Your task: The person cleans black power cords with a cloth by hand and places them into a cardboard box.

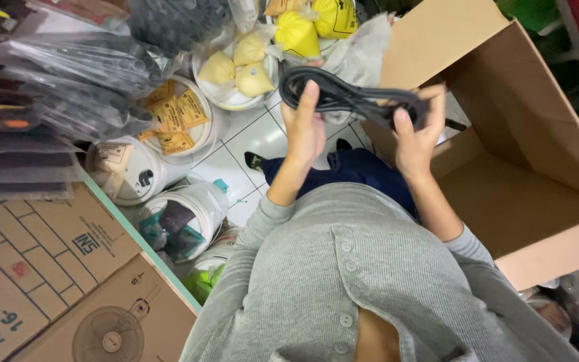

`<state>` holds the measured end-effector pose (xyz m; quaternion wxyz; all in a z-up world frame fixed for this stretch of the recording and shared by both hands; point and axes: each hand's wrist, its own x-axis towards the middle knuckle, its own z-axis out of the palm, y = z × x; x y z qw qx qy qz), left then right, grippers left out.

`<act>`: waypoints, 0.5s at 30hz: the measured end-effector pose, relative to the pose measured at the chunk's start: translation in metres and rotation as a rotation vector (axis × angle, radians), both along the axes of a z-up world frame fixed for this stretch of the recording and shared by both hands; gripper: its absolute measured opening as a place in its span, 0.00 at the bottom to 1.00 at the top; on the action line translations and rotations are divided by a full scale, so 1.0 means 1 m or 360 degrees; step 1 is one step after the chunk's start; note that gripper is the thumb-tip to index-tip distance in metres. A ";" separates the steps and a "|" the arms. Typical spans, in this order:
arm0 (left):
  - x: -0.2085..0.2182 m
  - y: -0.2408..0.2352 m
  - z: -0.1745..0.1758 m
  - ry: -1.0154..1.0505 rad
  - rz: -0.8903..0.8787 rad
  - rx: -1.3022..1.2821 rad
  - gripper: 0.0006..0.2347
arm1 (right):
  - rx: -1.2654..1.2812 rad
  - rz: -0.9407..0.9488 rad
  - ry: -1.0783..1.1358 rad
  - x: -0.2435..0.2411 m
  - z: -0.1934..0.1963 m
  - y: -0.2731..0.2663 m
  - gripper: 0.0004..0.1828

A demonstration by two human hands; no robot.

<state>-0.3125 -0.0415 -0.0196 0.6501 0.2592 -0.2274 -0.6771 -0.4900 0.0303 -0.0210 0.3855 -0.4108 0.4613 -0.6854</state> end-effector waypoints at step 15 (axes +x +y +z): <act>0.018 -0.001 0.025 -0.1206 -0.0039 -0.0441 0.20 | 0.0487 0.0761 0.0174 0.013 -0.018 -0.051 0.19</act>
